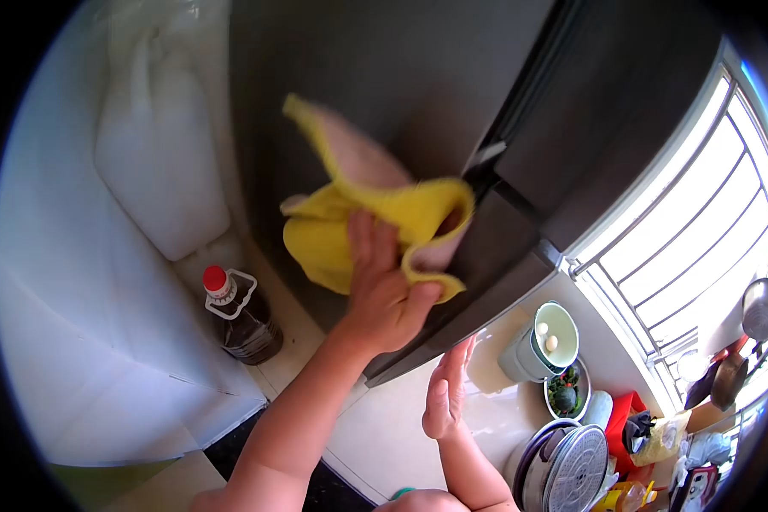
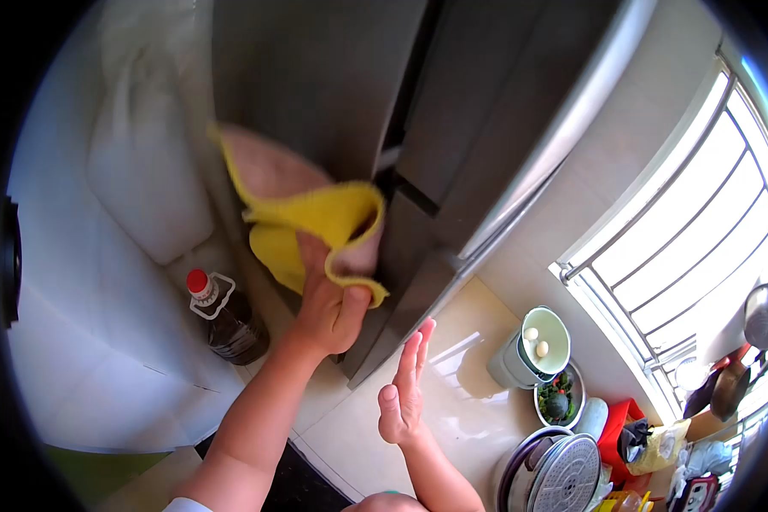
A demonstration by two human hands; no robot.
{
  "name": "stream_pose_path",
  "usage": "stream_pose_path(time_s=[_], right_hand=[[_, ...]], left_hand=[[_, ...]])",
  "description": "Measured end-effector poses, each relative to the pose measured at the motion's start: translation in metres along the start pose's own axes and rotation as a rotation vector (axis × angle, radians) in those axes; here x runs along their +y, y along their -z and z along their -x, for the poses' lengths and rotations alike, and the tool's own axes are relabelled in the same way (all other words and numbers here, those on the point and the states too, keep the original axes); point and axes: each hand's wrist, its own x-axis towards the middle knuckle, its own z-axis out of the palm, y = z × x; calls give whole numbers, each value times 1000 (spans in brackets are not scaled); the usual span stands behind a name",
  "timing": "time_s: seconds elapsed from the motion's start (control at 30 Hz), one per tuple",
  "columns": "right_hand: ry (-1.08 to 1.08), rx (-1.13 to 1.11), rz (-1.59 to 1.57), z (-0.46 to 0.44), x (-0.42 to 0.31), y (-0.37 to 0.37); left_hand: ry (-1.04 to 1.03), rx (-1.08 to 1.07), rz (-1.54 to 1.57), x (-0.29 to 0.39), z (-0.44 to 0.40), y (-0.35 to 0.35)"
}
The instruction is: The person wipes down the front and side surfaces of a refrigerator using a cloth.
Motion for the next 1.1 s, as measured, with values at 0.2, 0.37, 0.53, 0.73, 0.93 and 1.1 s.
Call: stream_pose_path(time_s=[0.2,0.37,0.53,0.73,0.93,1.1], right_hand=[[26,56,-44,-8,-7,-8],[2,53,-119,-11,-14,-3],[-41,-14,-118,-1,-15,20],[-103,50,-282,22,-27,29],[-66,176,-765,22,-61,37],[-323,209,-585,29,-52,55]], left_hand=[[220,-220,48,-44,100,-32],[419,-136,151,-46,200,-50],[710,-99,407,8,201,-27],[220,-171,466,84,160,-2],[-152,-234,417,130,95,5],[-44,-325,224,133,65,18]])
